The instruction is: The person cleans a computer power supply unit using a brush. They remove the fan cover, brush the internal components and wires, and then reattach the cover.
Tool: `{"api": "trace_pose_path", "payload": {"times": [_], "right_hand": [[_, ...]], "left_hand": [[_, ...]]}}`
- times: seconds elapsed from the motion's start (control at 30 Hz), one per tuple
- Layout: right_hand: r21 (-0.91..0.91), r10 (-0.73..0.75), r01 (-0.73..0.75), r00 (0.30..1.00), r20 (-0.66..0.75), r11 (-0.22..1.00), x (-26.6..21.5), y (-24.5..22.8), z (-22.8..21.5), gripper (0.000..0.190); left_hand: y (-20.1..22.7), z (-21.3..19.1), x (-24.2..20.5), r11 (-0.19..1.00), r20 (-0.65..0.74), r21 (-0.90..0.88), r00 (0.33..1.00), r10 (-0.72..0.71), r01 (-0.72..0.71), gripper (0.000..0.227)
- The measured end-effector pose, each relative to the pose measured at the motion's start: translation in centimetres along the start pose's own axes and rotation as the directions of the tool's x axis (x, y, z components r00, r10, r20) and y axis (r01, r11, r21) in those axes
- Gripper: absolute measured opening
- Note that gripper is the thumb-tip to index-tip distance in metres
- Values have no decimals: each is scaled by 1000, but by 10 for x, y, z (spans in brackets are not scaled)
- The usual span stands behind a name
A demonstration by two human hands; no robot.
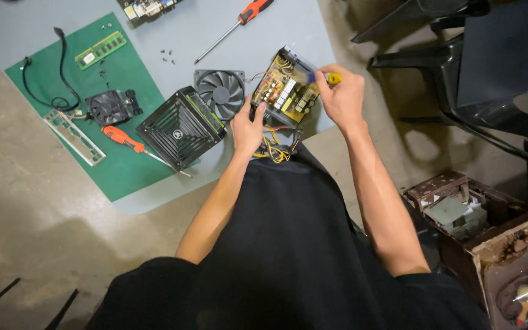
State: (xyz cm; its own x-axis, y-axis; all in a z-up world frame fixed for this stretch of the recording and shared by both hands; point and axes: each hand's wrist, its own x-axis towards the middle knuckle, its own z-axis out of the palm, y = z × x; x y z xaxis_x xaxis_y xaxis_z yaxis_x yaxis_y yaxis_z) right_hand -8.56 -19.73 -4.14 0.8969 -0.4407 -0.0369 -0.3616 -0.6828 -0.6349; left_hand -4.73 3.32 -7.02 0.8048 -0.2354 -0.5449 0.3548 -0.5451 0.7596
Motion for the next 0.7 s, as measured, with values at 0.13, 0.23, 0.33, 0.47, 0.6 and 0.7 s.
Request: {"api": "trace_pose_path", "payload": {"times": [0.13,0.23,0.33,0.47,0.6,0.7], "right_hand": [[-211,-61,47,996,-63,976,-2,14,16,8],[227,-55,69,996,-71,972,-5,-19,25,11],[-147,-140,134,989,-37,980,-7,10,16,7],[-136,-150,136,984,-95,981,-2,-5,20,8],[198,-226,231,973,-50,953,-5,-13,11,9],[214,-268,278,961,-73,936,0,-16,11,9]], "left_hand": [[20,-6,-13,999,-47,-28,999,23,-24,65],[32,-7,-20,1000,-65,-4,998,-14,14,65],[11,1,-9,999,-86,-27,996,-33,31,65],[-17,10,6,996,-119,-59,991,-66,59,64],[-22,9,2,987,-136,-133,985,-105,87,63],[-18,8,3,983,-134,-160,984,-113,91,62]]}}
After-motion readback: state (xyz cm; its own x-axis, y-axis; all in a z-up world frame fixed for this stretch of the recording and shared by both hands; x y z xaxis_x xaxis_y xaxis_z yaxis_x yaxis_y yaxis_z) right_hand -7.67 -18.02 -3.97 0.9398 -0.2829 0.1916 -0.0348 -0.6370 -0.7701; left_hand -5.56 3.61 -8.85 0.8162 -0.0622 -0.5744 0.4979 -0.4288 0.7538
